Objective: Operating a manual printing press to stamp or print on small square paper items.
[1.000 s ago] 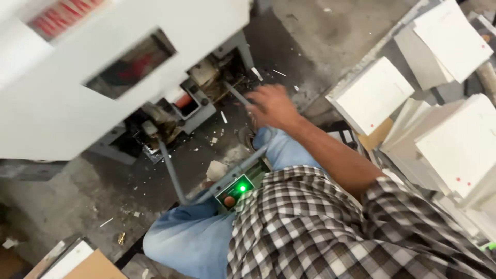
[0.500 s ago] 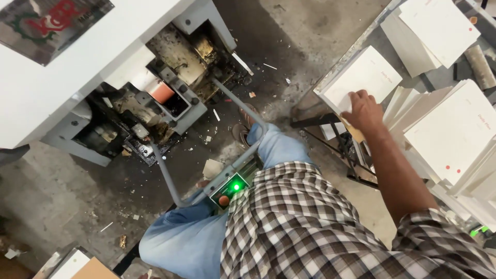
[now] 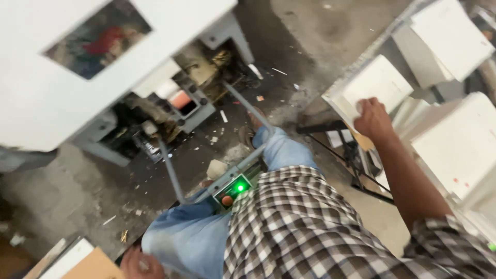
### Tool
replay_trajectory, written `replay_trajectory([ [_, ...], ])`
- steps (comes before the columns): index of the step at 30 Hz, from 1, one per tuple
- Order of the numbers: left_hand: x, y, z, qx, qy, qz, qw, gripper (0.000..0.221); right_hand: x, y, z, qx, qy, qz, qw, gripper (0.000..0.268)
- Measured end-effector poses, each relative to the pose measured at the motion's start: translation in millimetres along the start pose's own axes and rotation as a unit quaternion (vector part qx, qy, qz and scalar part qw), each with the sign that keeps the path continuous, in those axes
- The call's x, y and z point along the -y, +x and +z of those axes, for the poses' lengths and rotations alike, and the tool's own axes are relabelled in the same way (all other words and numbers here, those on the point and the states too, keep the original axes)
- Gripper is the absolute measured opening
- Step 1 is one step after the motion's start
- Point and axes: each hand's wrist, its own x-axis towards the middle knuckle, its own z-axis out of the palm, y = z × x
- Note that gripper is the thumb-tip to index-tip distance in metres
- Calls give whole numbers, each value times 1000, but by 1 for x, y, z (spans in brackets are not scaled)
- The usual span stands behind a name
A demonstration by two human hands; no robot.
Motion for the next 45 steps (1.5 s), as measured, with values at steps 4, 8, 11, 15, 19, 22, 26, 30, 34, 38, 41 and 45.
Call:
replay_trajectory([
  [4,-112,132,-2,85,28,-29,996,26,-12,-18,32,-93,5,-23,995,36],
  [8,-194,242,3,98,-15,107,989,26,-79,-11,51,-167,2,-58,984,17],
  [11,-216,282,43,81,-63,163,981,23,-185,22,73,-180,-35,-78,980,13],
  [15,-214,284,137,88,-97,120,984,22,-273,70,76,-96,215,195,952,35],
  [19,-209,257,181,178,-40,18,983,54,-207,71,33,-72,341,244,905,48],
  [22,-198,220,198,253,14,110,961,45,-99,63,-6,-91,419,211,878,57],
  [26,-196,222,184,316,140,279,896,27,84,50,-51,-103,417,92,898,52],
  [30,-177,249,139,183,75,308,931,16,77,143,96,1,810,-45,585,30],
  [34,-142,275,19,118,66,335,932,16,309,46,18,-113,284,-395,866,39],
  [38,-64,246,-98,109,147,239,954,11,371,33,55,-30,63,-474,878,53],
  [41,7,177,-177,76,304,128,941,9,395,31,68,0,6,-485,874,52],
  [45,65,56,-240,38,545,-40,836,18,410,41,87,5,-37,-507,861,53],
])
